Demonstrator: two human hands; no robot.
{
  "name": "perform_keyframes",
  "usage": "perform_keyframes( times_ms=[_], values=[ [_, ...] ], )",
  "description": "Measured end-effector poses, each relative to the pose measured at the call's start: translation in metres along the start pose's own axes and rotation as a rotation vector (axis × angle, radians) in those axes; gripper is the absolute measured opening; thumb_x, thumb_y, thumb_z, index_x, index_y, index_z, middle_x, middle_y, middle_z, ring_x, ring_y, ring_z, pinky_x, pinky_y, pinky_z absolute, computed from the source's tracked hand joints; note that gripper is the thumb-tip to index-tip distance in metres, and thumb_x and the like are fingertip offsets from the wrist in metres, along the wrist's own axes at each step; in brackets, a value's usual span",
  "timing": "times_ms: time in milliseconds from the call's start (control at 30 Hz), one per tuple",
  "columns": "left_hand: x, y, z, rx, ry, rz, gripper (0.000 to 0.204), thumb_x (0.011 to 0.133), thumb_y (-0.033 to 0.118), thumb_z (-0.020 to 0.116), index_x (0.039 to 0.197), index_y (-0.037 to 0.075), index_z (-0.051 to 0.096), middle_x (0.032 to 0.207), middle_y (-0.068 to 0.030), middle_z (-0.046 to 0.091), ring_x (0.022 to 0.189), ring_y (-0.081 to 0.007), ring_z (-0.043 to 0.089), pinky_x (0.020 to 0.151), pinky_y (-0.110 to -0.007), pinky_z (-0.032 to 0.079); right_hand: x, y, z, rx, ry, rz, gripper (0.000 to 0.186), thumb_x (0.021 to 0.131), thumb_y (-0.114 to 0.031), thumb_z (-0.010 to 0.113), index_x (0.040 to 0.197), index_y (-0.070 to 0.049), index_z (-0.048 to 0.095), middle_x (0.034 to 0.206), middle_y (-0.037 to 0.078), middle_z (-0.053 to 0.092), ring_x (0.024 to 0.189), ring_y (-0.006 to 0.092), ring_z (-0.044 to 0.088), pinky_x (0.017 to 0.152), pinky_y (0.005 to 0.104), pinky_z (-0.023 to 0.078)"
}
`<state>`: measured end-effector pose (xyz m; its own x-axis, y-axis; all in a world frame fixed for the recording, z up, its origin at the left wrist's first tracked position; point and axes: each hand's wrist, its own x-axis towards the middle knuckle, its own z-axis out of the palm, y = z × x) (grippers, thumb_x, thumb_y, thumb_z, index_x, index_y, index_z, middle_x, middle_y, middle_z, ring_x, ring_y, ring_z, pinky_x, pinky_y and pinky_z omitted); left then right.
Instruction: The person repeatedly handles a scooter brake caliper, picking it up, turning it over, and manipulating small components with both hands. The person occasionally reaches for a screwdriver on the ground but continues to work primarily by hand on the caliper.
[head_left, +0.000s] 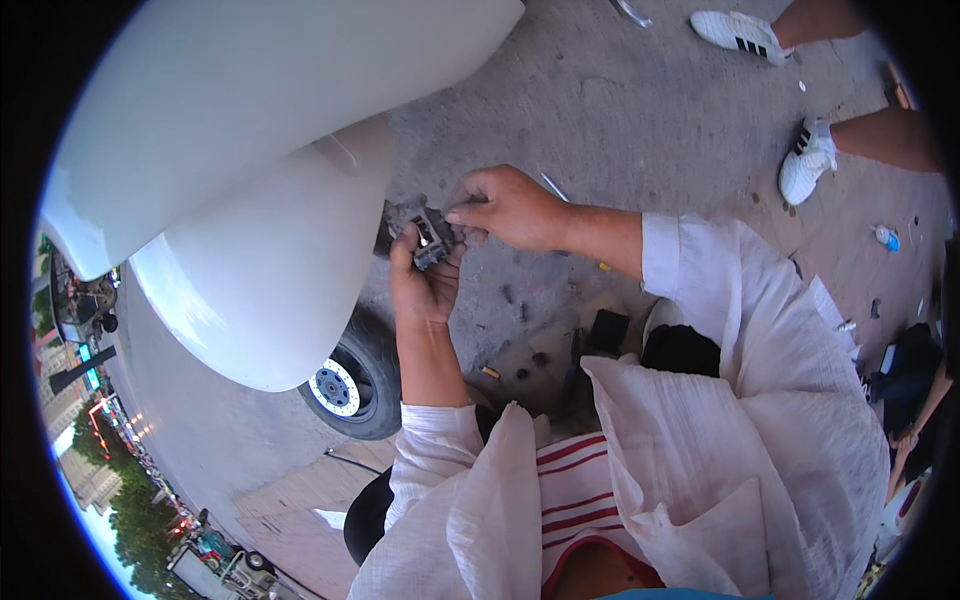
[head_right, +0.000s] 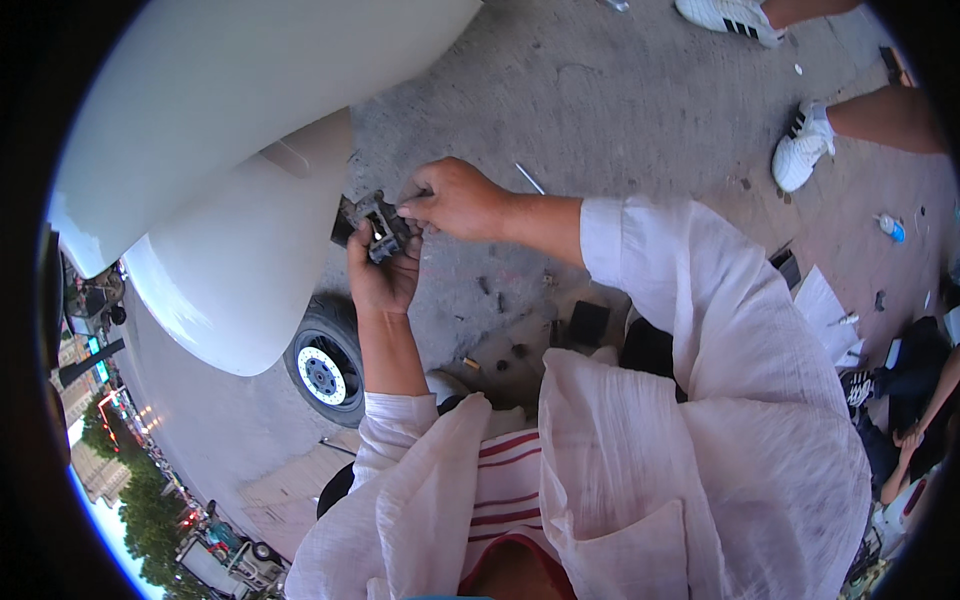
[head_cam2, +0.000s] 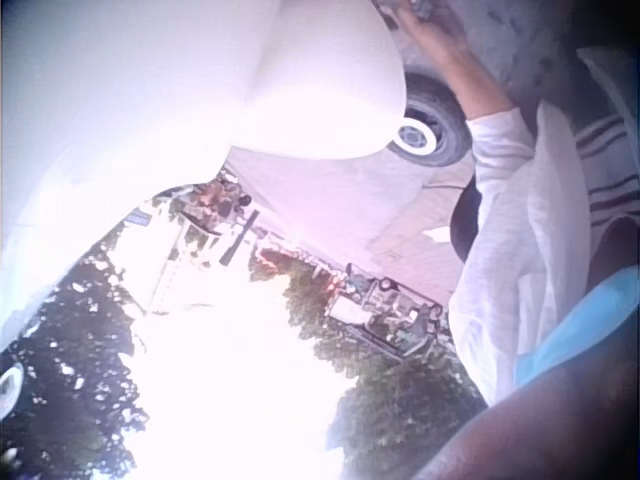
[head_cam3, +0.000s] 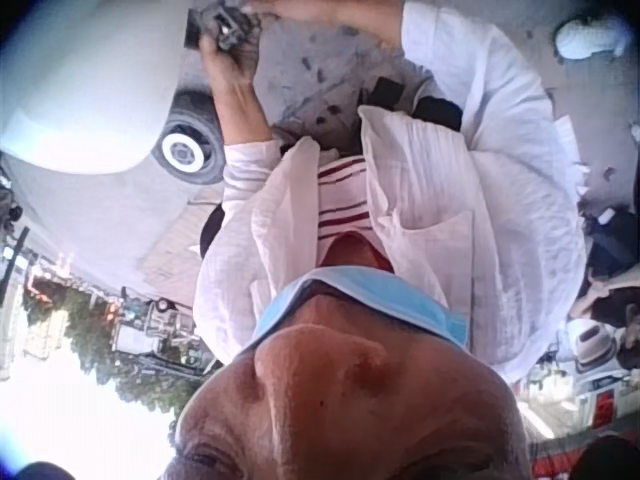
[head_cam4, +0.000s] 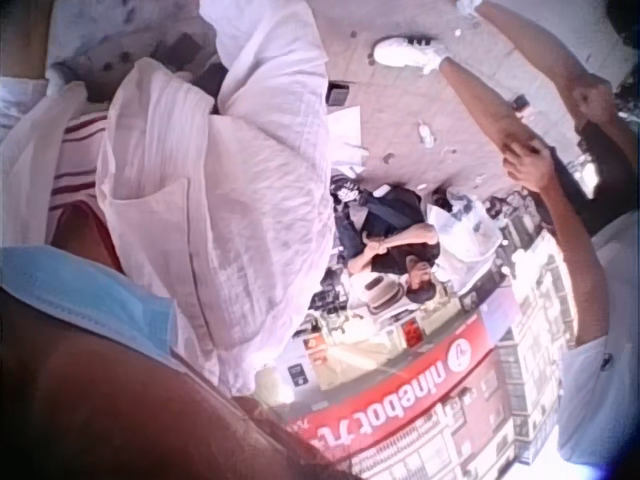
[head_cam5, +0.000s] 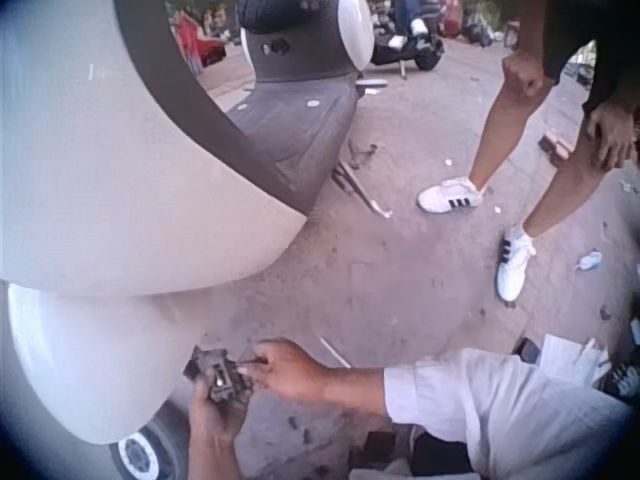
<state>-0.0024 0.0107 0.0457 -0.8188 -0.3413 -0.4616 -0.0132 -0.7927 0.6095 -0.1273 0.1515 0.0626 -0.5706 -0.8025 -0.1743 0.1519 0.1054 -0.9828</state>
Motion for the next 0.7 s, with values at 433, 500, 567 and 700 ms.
perform_keyframes(
  times_ms=[433,500,567,700],
  values=[
    [-0.011,0.01,0.019,0.075,0.1,-0.051,0.039,0.093,0.013,0.059,0.125,-0.006,0.046,0.121,-0.018,0.059,0.114,-0.0287,0.058,0.104,-0.047,0.046,0.009,0.032,0.001,-0.259,0.088,-0.186,0.02,0.082,-0.019,0.07,0.089,0.0,0.069,0.084,0.019,0.067,0.083,0.0322,0.066,0.076,0.0409,0.05],
    [-0.011,0.008,0.025,0.093,0.12,-0.024,0.039,0.093,0.012,0.059,0.124,-0.006,0.046,0.12,-0.0175,0.059,0.113,-0.0282,0.059,0.104,-0.047,0.045,0.006,0.025,-0.001,-0.319,0.087,-0.185,0.022,0.082,-0.019,0.069,0.09,0.001,0.068,0.086,0.019,0.067,0.084,0.0315,0.066,0.076,0.0402,0.05],
    [-0.01,0.007,0.022,0.102,0.12,0.004,0.04,0.092,0.011,0.059,0.126,-0.005,0.045,0.121,-0.0176,0.058,0.113,-0.0284,0.059,0.104,-0.047,0.046,0.005,0.023,-0.004,-0.294,0.074,-0.207,0.022,0.082,-0.02,0.069,0.089,0.002,0.068,0.086,0.019,0.067,0.084,0.0312,0.065,0.076,0.0397,0.05],
    [-0.008,0.003,0.02,0.111,0.151,0.013,0.039,0.093,0.012,0.059,0.126,-0.003,0.046,0.122,-0.0174,0.058,0.113,-0.0286,0.059,0.104,-0.047,0.046,0.002,0.026,-0.006,-0.28,0.095,-0.247,0.025,0.083,-0.022,0.068,0.093,0.002,0.065,0.085,0.018,0.067,0.083,0.0309,0.065,0.075,0.0405,0.05]
  ],
)
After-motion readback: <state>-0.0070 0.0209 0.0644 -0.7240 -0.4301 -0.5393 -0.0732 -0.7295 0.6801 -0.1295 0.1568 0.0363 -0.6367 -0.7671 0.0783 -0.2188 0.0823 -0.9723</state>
